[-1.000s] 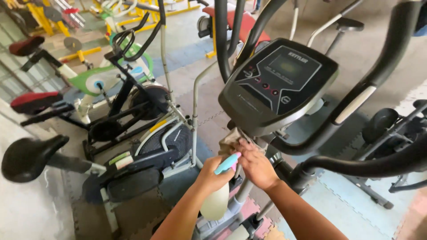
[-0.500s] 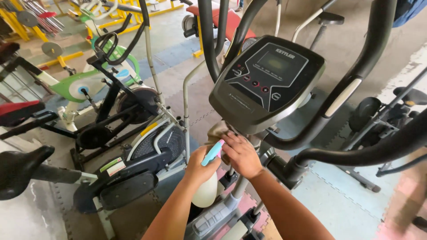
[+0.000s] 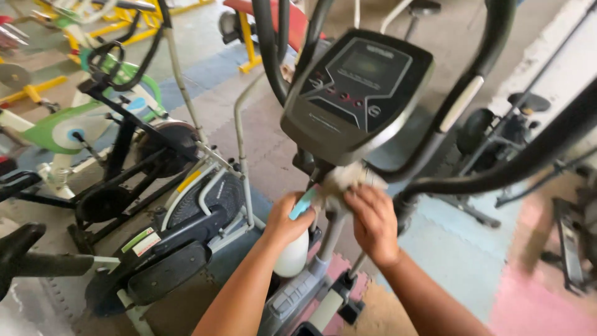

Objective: Wiping down and cleaning an elliptical trainer using a spray bottle and a rag.

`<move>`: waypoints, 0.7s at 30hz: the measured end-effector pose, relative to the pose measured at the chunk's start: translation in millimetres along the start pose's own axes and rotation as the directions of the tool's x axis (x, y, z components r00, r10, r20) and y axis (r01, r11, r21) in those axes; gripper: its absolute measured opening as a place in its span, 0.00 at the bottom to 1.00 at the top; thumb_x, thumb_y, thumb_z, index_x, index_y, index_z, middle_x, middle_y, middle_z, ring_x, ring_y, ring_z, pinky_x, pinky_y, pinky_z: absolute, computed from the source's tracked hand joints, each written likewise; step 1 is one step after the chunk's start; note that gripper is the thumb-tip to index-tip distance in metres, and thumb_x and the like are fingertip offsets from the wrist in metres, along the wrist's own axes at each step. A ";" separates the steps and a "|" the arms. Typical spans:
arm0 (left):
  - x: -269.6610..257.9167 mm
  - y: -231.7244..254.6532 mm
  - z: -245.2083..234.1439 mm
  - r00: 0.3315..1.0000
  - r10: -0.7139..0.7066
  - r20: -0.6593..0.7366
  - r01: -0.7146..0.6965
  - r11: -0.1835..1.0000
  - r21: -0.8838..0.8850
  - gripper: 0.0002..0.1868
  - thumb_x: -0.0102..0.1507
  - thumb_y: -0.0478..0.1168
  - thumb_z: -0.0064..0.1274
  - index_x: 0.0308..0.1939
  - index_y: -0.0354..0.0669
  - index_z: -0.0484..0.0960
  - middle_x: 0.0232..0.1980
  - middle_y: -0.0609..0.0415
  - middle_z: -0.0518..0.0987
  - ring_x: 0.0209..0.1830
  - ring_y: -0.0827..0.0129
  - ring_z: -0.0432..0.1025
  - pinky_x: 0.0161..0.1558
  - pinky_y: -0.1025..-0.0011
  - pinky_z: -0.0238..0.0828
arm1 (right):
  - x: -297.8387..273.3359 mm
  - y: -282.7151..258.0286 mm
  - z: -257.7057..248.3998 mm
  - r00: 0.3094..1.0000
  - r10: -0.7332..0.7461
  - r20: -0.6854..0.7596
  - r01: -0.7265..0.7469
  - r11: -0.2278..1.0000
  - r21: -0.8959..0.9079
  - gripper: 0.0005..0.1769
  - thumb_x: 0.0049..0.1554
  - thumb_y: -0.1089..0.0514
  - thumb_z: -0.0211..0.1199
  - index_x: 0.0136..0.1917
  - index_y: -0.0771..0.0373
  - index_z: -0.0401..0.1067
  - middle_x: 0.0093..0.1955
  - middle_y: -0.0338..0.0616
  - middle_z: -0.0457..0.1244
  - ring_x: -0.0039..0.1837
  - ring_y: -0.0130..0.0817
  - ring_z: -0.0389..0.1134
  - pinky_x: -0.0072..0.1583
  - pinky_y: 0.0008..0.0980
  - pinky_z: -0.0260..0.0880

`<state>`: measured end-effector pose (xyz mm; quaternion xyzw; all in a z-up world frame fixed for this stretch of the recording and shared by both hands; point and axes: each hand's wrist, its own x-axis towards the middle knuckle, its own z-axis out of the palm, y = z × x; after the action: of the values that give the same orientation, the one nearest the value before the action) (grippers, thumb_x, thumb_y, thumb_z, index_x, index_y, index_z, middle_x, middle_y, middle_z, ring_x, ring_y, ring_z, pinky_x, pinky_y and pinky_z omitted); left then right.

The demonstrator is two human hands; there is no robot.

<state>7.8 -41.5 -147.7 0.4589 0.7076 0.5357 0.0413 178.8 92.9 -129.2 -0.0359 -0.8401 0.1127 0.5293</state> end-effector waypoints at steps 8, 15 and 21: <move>12.4 7.7 2.3 0.996 -0.041 0.074 0.050 0.991 -0.124 0.13 0.56 0.43 0.54 0.40 0.39 0.83 0.32 0.43 0.82 0.32 0.52 0.78 0.37 0.61 0.73 | 41.4 19.6 34.3 0.982 -0.151 0.113 0.186 0.859 -0.476 0.25 0.51 0.61 0.65 0.63 0.50 0.78 0.57 0.38 0.62 0.62 0.41 0.62 0.62 0.42 0.61; 5.4 -0.9 6.2 0.993 -0.044 0.109 0.059 0.990 -0.132 0.11 0.56 0.41 0.54 0.37 0.38 0.82 0.33 0.43 0.81 0.33 0.53 0.77 0.36 0.61 0.72 | 24.1 24.1 38.1 0.965 -0.154 0.213 0.245 0.822 -0.515 0.25 0.54 0.58 0.62 0.65 0.51 0.76 0.63 0.35 0.62 0.67 0.37 0.60 0.65 0.38 0.60; 4.9 3.7 5.0 0.986 -0.104 0.133 0.124 0.981 -0.151 0.11 0.55 0.41 0.54 0.37 0.39 0.82 0.32 0.45 0.81 0.32 0.55 0.78 0.36 0.61 0.72 | 41.7 22.6 27.3 0.914 -0.156 0.374 0.347 0.777 -0.525 0.28 0.54 0.56 0.60 0.68 0.52 0.75 0.64 0.35 0.61 0.68 0.36 0.60 0.66 0.39 0.60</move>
<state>9.9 -34.5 -144.7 0.4451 0.6839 0.5576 0.1524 134.7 118.3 -108.9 -0.0635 -0.9031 -0.2177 0.3648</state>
